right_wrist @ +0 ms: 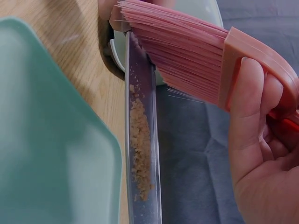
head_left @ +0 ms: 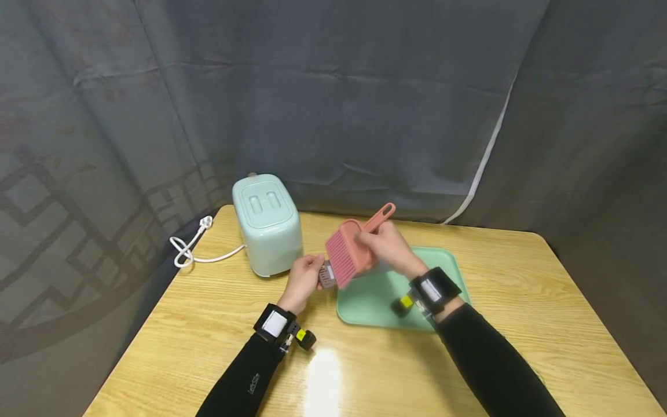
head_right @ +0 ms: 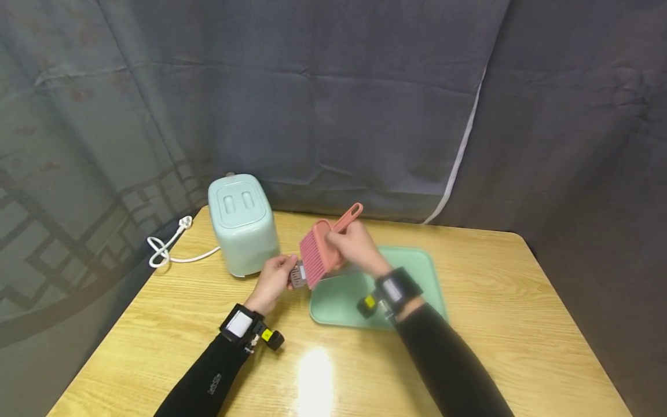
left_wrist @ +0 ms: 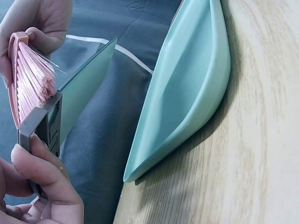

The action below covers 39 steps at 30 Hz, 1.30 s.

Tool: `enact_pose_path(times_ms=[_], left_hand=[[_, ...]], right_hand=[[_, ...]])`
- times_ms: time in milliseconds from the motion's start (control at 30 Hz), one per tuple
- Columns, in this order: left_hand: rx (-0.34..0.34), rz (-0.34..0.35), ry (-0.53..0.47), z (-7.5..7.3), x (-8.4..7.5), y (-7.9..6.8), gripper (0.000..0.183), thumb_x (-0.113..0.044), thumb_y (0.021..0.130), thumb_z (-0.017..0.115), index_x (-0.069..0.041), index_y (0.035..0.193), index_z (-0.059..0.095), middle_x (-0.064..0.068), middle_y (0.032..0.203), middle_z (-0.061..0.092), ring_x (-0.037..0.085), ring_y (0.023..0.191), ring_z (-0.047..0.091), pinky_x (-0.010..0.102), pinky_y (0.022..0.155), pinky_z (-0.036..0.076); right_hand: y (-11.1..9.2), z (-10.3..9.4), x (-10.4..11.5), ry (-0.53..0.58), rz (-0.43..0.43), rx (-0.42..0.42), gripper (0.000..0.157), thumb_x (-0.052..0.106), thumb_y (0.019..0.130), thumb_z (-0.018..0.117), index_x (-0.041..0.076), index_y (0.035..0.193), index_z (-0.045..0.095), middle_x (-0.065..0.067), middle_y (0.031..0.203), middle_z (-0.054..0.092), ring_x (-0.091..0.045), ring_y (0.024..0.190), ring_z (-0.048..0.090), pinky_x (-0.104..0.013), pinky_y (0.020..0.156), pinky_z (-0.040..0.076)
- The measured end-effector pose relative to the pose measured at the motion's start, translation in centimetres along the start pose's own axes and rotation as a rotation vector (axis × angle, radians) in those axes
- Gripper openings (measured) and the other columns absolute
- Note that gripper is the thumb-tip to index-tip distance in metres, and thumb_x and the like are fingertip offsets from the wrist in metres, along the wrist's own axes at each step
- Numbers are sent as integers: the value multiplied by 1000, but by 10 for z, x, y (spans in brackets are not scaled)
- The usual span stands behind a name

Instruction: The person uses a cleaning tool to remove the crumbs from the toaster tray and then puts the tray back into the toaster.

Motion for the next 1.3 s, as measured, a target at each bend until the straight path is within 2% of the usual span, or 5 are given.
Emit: enact_pose_path(times_ms=[633,1067,1300], left_hand=[[2,-19,-4,1,4,0,36,-25,111,50,6,115,67,2,81,59,8,58,49,22,53,45],[4,-27,9,-1,6,-1,37,-27,111,49,5,119,66,4,85,60,10,61,50,24,55,46],[0,-31,12,-2,7,-1,37,-26,111,50,5,121,66,4,85,60,9,61,49,23,56,46]], right_hand=[[-1,-5,-15,-16,13,-12,19,15,96,63,-3,101,66,-10,79,73,-16,55,65,-30,52,55],[-3,-7,-16,-19,8,-3,18,14,97,62,-3,102,65,-12,79,72,-17,52,64,-32,51,56],[-3,-10,-18,-29,15,-19,17,13,96,62,-3,100,65,-11,80,72,-15,53,64,-30,50,54]])
Point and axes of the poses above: each hand's wrist, its own y-axis towards the middle knuckle, its own z-axis out of the palm, x = y × z, the point moved 10 cm from there along y, towards the middle knuckle
